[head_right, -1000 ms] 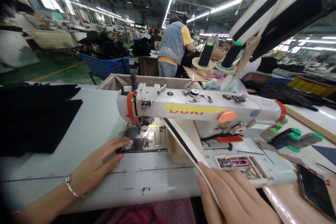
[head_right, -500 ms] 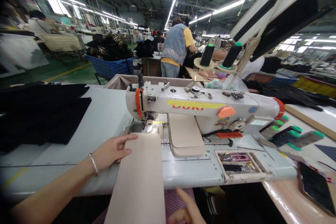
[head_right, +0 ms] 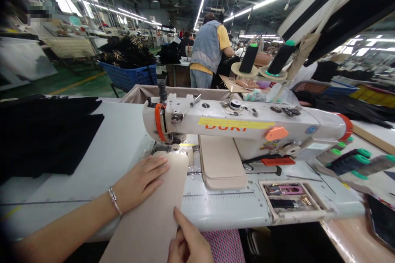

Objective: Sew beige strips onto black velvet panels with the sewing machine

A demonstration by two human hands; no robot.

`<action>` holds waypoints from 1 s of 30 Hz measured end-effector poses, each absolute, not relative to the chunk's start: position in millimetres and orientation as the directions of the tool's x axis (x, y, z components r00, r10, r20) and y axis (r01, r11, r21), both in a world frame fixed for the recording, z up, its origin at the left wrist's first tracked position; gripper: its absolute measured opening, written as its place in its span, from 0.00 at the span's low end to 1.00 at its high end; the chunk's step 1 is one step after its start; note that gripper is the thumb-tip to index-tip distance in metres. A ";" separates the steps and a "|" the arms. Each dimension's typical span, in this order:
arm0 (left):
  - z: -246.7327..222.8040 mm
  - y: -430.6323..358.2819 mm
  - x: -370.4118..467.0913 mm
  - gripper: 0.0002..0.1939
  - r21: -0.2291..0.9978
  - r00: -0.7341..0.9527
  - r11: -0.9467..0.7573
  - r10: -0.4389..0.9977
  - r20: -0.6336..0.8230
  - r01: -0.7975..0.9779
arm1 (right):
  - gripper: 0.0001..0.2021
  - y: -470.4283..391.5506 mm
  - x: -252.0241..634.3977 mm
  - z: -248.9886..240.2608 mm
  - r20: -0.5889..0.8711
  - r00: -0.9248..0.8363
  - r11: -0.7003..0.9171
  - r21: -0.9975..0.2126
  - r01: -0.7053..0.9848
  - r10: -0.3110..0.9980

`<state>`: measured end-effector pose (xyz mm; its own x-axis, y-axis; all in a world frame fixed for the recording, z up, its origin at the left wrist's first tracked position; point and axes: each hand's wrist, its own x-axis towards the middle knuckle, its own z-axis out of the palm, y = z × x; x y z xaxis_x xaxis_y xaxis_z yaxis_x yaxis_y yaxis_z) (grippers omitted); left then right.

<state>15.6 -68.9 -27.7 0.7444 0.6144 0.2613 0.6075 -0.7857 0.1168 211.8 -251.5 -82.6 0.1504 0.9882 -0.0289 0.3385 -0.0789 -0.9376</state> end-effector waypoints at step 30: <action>-38.5 -49.5 23.8 0.20 0.150 0.687 -0.747 0.657 0.309 0.648 | 0.26 -206.7 247.7 -42.0 0.077 -0.136 0.145 -0.780 0.609 0.988</action>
